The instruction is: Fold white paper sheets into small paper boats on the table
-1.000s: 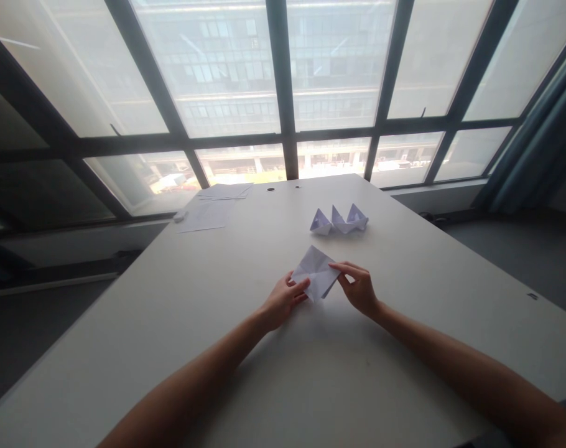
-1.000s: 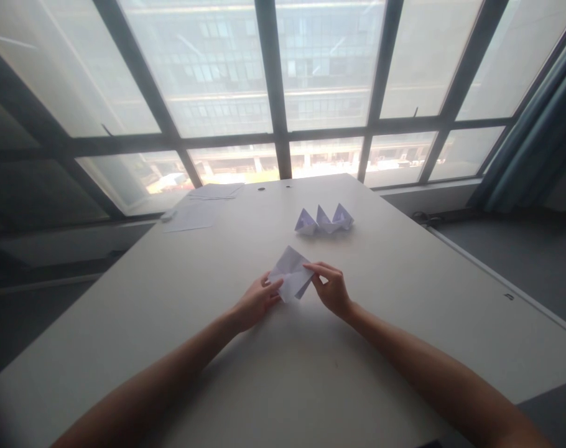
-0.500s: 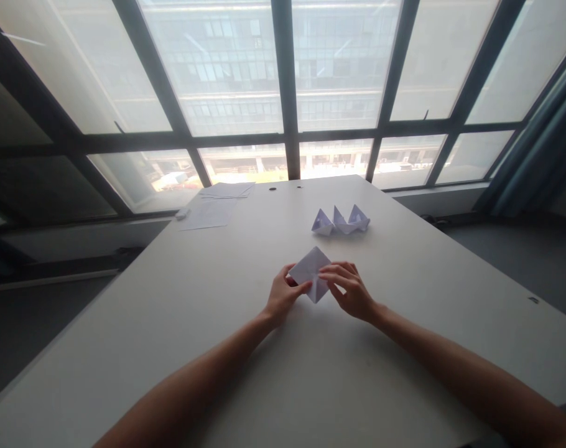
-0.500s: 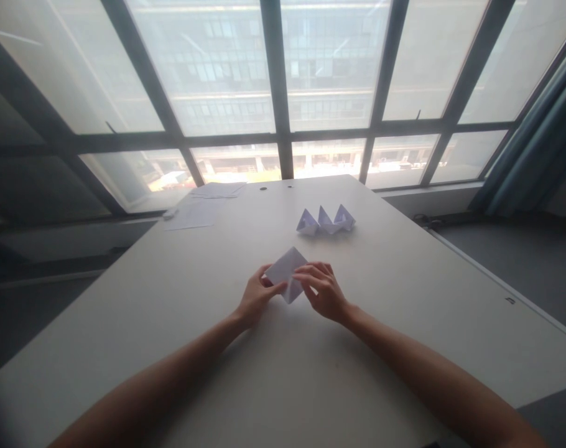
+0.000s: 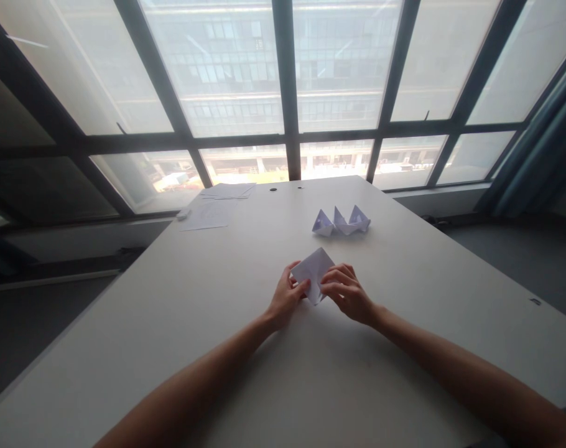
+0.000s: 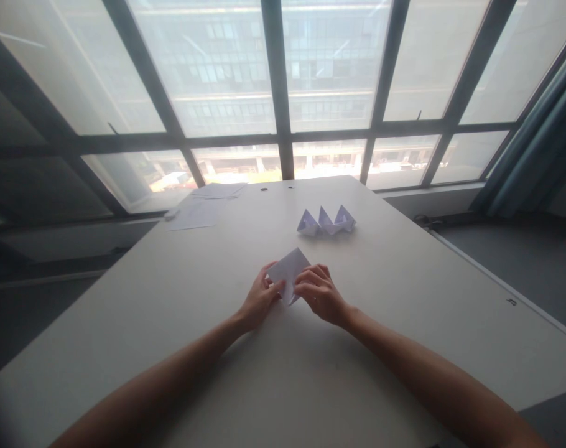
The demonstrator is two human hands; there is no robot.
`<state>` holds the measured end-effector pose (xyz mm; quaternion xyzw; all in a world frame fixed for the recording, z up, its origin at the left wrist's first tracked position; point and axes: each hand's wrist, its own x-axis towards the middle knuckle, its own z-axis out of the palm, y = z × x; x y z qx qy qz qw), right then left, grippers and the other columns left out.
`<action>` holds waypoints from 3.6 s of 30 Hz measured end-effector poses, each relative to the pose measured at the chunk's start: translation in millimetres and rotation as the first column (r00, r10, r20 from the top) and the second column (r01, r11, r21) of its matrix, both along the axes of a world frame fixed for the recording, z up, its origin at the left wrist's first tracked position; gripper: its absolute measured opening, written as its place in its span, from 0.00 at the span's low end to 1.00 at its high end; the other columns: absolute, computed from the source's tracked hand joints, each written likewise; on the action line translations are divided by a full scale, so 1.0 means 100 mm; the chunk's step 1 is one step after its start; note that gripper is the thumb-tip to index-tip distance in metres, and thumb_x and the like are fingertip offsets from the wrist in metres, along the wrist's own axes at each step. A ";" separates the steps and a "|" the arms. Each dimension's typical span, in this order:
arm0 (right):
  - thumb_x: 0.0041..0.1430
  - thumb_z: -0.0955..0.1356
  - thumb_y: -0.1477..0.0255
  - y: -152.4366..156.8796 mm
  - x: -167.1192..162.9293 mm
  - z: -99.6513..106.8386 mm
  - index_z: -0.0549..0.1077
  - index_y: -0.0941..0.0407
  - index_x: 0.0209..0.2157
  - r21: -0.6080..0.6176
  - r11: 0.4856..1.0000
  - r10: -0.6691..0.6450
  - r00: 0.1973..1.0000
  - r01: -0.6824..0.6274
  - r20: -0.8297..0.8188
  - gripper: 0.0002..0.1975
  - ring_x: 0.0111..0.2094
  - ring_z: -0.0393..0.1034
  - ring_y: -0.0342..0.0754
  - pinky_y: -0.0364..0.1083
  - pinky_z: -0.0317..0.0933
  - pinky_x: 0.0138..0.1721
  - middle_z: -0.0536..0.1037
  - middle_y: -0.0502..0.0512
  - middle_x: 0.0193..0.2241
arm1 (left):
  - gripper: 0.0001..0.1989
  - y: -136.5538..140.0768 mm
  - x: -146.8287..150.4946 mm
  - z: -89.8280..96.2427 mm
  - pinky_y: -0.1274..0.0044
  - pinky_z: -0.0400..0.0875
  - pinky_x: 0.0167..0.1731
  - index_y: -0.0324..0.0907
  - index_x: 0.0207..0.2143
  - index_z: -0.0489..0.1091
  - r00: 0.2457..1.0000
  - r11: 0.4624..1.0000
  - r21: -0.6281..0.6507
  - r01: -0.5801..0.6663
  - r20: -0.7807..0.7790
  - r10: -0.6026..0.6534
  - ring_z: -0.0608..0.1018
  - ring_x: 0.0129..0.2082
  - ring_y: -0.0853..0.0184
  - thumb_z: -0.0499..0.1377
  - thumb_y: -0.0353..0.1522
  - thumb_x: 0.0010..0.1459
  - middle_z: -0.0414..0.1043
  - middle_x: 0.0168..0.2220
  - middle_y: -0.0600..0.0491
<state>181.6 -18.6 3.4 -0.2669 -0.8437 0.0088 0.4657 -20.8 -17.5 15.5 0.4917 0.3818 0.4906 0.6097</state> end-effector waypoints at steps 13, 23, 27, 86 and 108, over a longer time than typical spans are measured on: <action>0.62 0.68 0.76 -0.07 0.00 0.07 0.74 0.50 0.36 0.055 0.998 0.044 0.999 -0.044 -0.001 0.06 0.45 0.69 0.49 0.55 0.58 0.53 0.79 0.51 0.39 | 0.67 -0.04 -0.02 0.00 0.69 0.72 0.37 0.51 0.69 0.26 0.996 0.997 -0.028 0.079 0.044 -0.077 0.79 0.37 0.58 0.74 0.30 0.42 0.75 0.40 0.46; 0.62 0.67 0.75 -0.06 0.00 0.07 0.74 0.49 0.35 0.045 0.999 0.025 0.999 -0.027 0.039 0.06 0.45 0.69 0.49 0.57 0.55 0.55 0.79 0.50 0.36 | 0.63 -0.09 0.04 0.07 0.73 0.71 0.42 0.51 0.69 0.29 0.994 0.995 0.061 0.077 0.078 -0.082 0.77 0.44 0.60 0.72 0.32 0.45 0.73 0.48 0.47; 0.62 0.67 0.76 -0.06 0.00 0.06 0.74 0.49 0.35 0.046 0.999 0.024 1.000 -0.025 0.020 0.07 0.45 0.69 0.49 0.56 0.54 0.56 0.79 0.49 0.36 | 0.66 -0.12 0.05 0.06 0.70 0.72 0.44 0.56 0.68 0.25 0.990 0.990 0.059 0.130 0.046 -0.132 0.77 0.45 0.60 0.73 0.30 0.43 0.69 0.54 0.46; 0.54 0.73 0.62 0.02 0.02 -0.01 0.77 0.56 0.42 -0.718 0.641 -0.126 0.886 -0.270 -0.446 0.16 0.30 0.75 0.51 0.45 0.67 0.28 0.81 0.57 0.33 | 0.21 0.07 -0.06 -0.08 0.76 0.69 0.32 0.36 0.39 0.74 0.989 0.991 -0.040 0.131 -0.066 -0.133 0.76 0.31 0.65 0.69 0.43 0.49 0.76 0.34 0.48; 0.57 0.72 0.73 -0.04 -0.08 0.04 0.77 0.51 0.31 -0.228 0.961 -0.176 0.982 0.156 -0.071 0.02 0.42 0.66 0.53 0.56 0.58 0.49 0.75 0.54 0.35 | 0.22 0.01 -0.03 0.00 0.78 0.64 0.29 0.34 0.39 0.79 0.977 0.984 -0.024 0.177 -0.118 -0.178 0.74 0.29 0.66 0.68 0.44 0.50 0.78 0.35 0.47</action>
